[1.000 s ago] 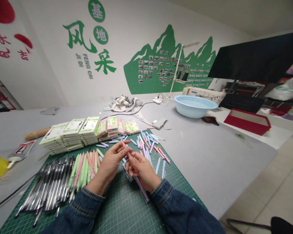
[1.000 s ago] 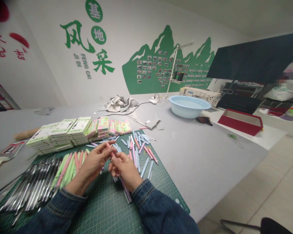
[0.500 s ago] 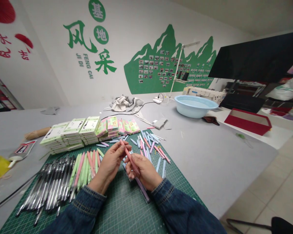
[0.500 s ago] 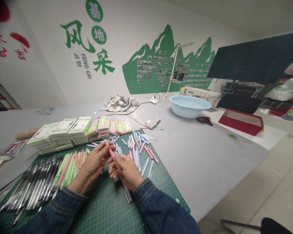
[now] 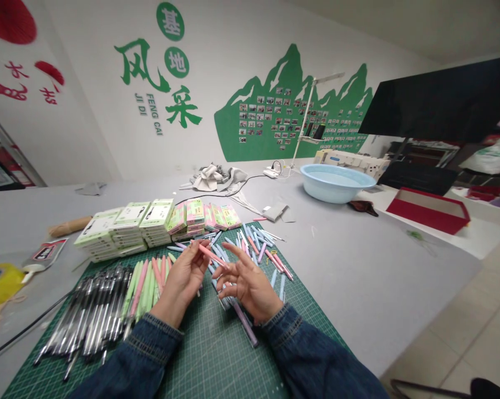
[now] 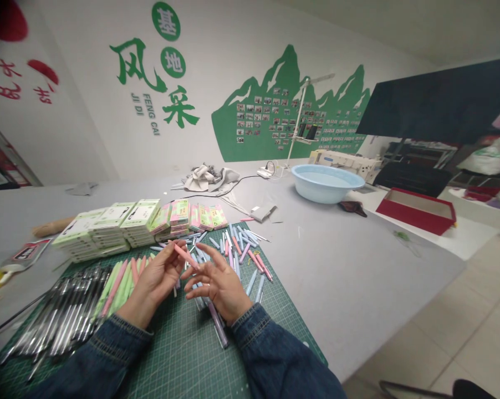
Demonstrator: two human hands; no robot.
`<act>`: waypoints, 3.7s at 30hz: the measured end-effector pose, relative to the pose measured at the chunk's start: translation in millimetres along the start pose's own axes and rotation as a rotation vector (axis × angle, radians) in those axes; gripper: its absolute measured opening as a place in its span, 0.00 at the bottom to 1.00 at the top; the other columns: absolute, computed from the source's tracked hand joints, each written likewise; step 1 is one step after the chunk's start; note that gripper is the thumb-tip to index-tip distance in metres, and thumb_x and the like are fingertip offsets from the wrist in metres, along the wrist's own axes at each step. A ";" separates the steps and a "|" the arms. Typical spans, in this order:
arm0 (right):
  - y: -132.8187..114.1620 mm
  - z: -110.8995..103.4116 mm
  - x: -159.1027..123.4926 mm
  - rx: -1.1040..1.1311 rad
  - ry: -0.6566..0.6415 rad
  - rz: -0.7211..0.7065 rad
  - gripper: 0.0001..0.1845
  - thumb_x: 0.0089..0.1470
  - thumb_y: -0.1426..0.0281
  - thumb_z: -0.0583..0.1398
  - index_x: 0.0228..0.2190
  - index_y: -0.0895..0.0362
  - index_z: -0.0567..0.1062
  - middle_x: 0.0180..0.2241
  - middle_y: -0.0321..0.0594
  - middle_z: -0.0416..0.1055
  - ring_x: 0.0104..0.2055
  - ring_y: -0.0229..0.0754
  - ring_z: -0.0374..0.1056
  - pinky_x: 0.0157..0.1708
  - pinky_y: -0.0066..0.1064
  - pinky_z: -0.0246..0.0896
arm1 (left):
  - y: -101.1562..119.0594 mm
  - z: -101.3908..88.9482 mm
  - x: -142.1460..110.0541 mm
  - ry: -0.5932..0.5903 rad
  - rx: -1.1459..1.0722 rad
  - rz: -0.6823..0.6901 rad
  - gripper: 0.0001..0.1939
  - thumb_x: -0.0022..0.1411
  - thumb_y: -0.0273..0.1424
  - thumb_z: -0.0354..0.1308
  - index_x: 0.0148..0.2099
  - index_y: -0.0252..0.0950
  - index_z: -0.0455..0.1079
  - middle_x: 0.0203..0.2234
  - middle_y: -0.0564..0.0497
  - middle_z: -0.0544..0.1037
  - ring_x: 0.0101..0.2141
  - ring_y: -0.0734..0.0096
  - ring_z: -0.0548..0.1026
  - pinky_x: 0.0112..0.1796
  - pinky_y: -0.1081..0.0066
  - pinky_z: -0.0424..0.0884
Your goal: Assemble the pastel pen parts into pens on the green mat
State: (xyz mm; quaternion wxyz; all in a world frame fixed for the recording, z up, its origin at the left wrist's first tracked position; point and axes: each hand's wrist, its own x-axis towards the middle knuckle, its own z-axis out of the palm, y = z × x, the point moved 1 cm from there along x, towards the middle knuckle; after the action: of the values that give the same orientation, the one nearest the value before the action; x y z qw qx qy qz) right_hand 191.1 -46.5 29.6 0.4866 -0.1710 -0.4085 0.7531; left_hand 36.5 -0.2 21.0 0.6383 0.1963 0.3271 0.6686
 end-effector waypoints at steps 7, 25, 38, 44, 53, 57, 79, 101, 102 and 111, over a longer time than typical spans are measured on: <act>3.3 -1.3 1.5 -0.072 0.028 -0.051 0.17 0.52 0.64 0.62 0.42 0.58 0.74 0.29 0.41 0.73 0.29 0.37 0.69 0.31 0.31 0.68 | -4.4 -2.0 -0.9 -0.005 -0.018 -0.025 0.06 0.61 0.24 0.55 0.36 0.31 0.73 0.31 0.48 0.79 0.28 0.78 0.76 0.28 0.80 0.74; 6.8 1.7 1.2 -0.083 0.025 -0.033 0.17 0.50 0.63 0.63 0.41 0.57 0.73 0.30 0.41 0.72 0.30 0.38 0.69 0.31 0.33 0.68 | -5.2 2.6 -7.0 -0.038 0.074 0.006 0.04 0.57 0.27 0.59 0.36 0.32 0.72 0.30 0.49 0.78 0.28 0.77 0.76 0.27 0.79 0.73; 17.7 -30.5 10.0 -0.129 0.475 -0.065 0.14 0.45 0.68 0.63 0.36 0.60 0.72 0.23 0.35 0.69 0.21 0.32 0.62 0.22 0.23 0.60 | 119.4 -41.7 -4.2 0.256 1.521 0.176 0.17 0.40 0.41 0.66 0.31 0.35 0.75 0.22 0.46 0.76 0.23 0.60 0.72 0.25 0.67 0.64; 21.2 -33.5 10.1 -0.119 0.505 -0.074 0.13 0.43 0.69 0.63 0.33 0.60 0.72 0.22 0.35 0.69 0.21 0.31 0.62 0.22 0.23 0.59 | 120.9 -91.3 10.3 0.276 2.029 0.198 0.10 0.43 0.39 0.60 0.20 0.38 0.69 0.18 0.43 0.73 0.27 0.49 0.73 0.30 0.65 0.60; 17.5 -31.4 10.8 -0.099 0.561 -0.076 0.11 0.42 0.70 0.62 0.32 0.59 0.72 0.22 0.34 0.69 0.21 0.31 0.61 0.21 0.22 0.58 | 115.0 -58.7 -6.4 0.339 2.146 0.232 0.18 0.55 0.45 0.49 0.36 0.37 0.72 0.32 0.38 0.78 0.36 0.48 0.74 0.34 0.62 0.63; 16.1 -33.0 11.4 -0.091 0.563 -0.104 0.10 0.43 0.71 0.61 0.32 0.60 0.71 0.22 0.34 0.69 0.21 0.31 0.61 0.21 0.22 0.58 | 77.8 -17.2 -7.2 0.137 2.169 0.271 0.13 0.56 0.39 0.50 0.38 0.40 0.71 0.34 0.44 0.79 0.37 0.56 0.75 0.33 0.68 0.63; -13.6 -93.4 11.7 -1.429 0.799 -0.192 0.10 0.48 0.78 0.54 0.30 0.57 0.73 0.32 0.42 0.72 0.37 0.43 0.66 0.39 0.32 0.57 | -17.6 5.7 13.7 -0.703 1.881 0.216 0.10 0.47 0.29 0.58 0.34 0.42 0.75 0.28 0.55 0.72 0.32 0.69 0.70 0.33 0.73 0.60; -20.6 -99.6 2.0 -1.879 0.919 -0.040 0.12 0.56 0.78 0.50 0.35 0.58 0.73 0.36 0.49 0.68 0.39 0.47 0.61 0.36 0.32 0.52 | -43.6 28.4 2.1 -0.735 1.846 0.469 0.11 0.54 0.24 0.54 0.38 0.42 0.73 0.35 0.50 0.70 0.38 0.67 0.69 0.38 0.71 0.62; -20.7 -99.8 2.0 -1.868 0.917 -0.042 0.12 0.56 0.78 0.50 0.35 0.58 0.73 0.36 0.49 0.68 0.39 0.47 0.61 0.36 0.33 0.52 | -46.6 29.7 1.8 -0.760 1.849 0.481 0.11 0.54 0.24 0.54 0.37 0.42 0.73 0.35 0.50 0.70 0.39 0.66 0.69 0.39 0.71 0.62; -20.9 -93.9 5.4 -1.706 0.870 -0.146 0.12 0.52 0.79 0.52 0.32 0.58 0.74 0.35 0.47 0.70 0.40 0.46 0.64 0.41 0.33 0.55 | -44.7 32.4 -5.6 -0.858 1.968 0.569 0.14 0.52 0.20 0.51 0.38 0.41 0.70 0.38 0.48 0.69 0.41 0.65 0.67 0.37 0.70 0.63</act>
State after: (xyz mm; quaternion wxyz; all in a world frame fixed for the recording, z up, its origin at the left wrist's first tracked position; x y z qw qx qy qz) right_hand 262.4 4.4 -10.4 0.3531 -0.7062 -0.6123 0.0405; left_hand 91.6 -0.9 14.1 0.0875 0.9005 0.4099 0.1161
